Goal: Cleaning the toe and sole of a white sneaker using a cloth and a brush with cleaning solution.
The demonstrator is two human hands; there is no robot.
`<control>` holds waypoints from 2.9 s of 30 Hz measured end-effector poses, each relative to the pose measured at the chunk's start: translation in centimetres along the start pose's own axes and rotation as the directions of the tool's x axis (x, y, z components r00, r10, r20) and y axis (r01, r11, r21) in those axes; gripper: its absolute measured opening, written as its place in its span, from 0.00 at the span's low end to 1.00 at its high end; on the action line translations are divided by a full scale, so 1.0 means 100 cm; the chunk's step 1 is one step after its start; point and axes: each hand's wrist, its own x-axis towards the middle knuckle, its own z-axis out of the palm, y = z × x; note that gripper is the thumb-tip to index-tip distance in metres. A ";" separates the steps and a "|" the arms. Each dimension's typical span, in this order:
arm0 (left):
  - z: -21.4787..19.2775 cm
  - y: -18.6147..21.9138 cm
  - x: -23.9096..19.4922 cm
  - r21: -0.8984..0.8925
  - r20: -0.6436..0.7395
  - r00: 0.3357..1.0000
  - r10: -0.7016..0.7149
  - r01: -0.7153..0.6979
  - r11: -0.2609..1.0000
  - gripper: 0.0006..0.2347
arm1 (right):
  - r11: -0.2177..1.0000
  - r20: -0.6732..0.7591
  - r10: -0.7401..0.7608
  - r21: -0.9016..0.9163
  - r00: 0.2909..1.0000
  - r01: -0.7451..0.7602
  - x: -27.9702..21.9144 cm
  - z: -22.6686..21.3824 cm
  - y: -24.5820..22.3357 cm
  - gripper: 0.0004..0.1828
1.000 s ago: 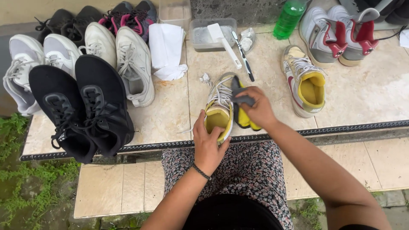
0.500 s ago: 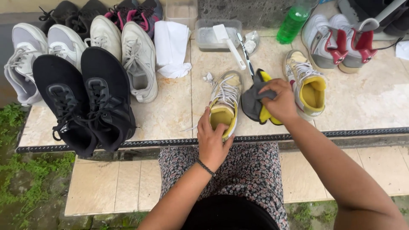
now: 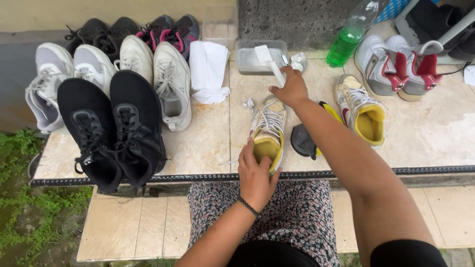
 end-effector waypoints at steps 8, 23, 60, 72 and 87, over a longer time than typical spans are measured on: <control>-0.001 -0.002 0.002 -0.003 0.005 1.000 0.014 -0.014 1.000 0.11 | 1.000 -0.052 -0.004 -0.004 0.999 0.004 0.042 0.009 0.015 0.23; 0.018 -0.016 -0.004 0.084 -0.066 0.994 0.087 -0.081 0.993 0.13 | 0.981 -0.044 0.125 0.158 0.991 -0.116 0.049 -0.016 -0.002 0.24; -0.001 -0.003 0.004 -0.007 -0.002 1.000 0.029 -0.029 1.000 0.12 | 0.955 -0.187 -0.135 0.235 0.973 0.178 0.031 0.009 0.034 0.21; -0.004 -0.002 0.005 -0.025 0.021 1.000 0.023 -0.022 0.999 0.11 | 0.955 -0.213 -0.127 0.238 0.969 0.178 0.032 0.006 0.030 0.23; -0.018 0.005 0.008 0.032 0.015 1.000 0.025 -0.026 0.999 0.20 | 0.913 -0.313 -0.125 0.336 0.942 0.233 0.008 -0.012 0.003 0.20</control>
